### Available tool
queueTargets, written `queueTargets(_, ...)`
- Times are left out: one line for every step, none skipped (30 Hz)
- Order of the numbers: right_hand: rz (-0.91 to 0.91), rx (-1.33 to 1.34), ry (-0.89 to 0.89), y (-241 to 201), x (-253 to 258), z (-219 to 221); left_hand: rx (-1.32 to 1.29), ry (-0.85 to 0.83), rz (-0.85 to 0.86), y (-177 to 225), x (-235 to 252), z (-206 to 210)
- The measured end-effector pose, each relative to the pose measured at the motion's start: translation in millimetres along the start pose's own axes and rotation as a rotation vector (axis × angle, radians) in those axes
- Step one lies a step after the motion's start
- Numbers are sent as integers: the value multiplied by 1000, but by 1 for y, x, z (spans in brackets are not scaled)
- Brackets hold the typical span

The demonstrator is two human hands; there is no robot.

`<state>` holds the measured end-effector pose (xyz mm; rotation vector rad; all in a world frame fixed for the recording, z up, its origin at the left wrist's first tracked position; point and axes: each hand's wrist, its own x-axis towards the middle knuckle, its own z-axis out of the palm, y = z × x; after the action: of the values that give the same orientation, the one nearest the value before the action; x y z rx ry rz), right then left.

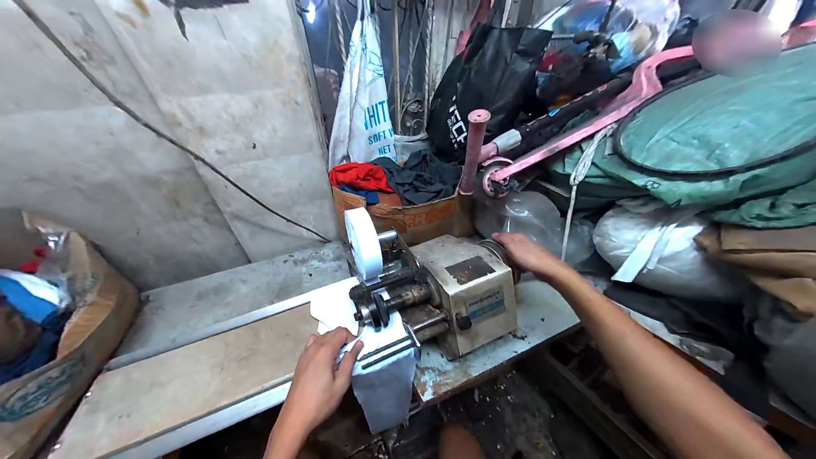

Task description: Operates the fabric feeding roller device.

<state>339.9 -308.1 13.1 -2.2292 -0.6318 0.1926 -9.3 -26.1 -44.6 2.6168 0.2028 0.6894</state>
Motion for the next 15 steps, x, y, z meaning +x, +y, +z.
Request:
queueTargets(68, -73, -86, -14, 11, -5, -4, -12, -8, 0, 0, 0)
queueTargets(126, -155, -159, -23, 23, -6, -6, -23, -13, 1, 0, 0)
queueTargets(175, -233, -231, -32, 34, -5, -7, -31, -17, 1, 0, 0)
queueTargets(214, -303, -296, -39, 44, -3, -5, -31, -18, 1, 0, 0)
queueTargets(240, -362, -337, -43, 51, 0, -1, -28, -16, 1, 0, 0)
queueTargets(248, -398, -342, -44, 54, 2, -1, -21, -12, 1, 0, 0)
queueTargets(233, -405, -312, -40, 54, 3, -3, -14, -6, 1, 0, 1)
queueTargets(195, -390, -261, -32, 51, 3, -2, -9, 0, 1, 0, 1)
queueTargets(148, -350, -197, -22, 44, 2, -3, -7, 5, 1, 0, 3)
queueTargets(87, -294, -124, -12, 34, 2, -3, -3, 7, 1, -1, 4)
queueTargets(-3, -236, -28, 2, 21, 6, -2, -6, 8, 1, -2, 4)
queueTargets(-123, -184, 112, 21, 4, 16, -1, -12, 10, 0, -3, 3)
queueTargets(-247, -151, 277, 39, -10, 31, -1, -12, 15, 0, -3, 2)
queueTargets(-320, -107, 411, 51, -18, 43, -2, -3, 22, -1, -1, 2)
queueTargets(-351, -51, 492, 56, -21, 50, -5, 9, 21, 0, -1, 3)
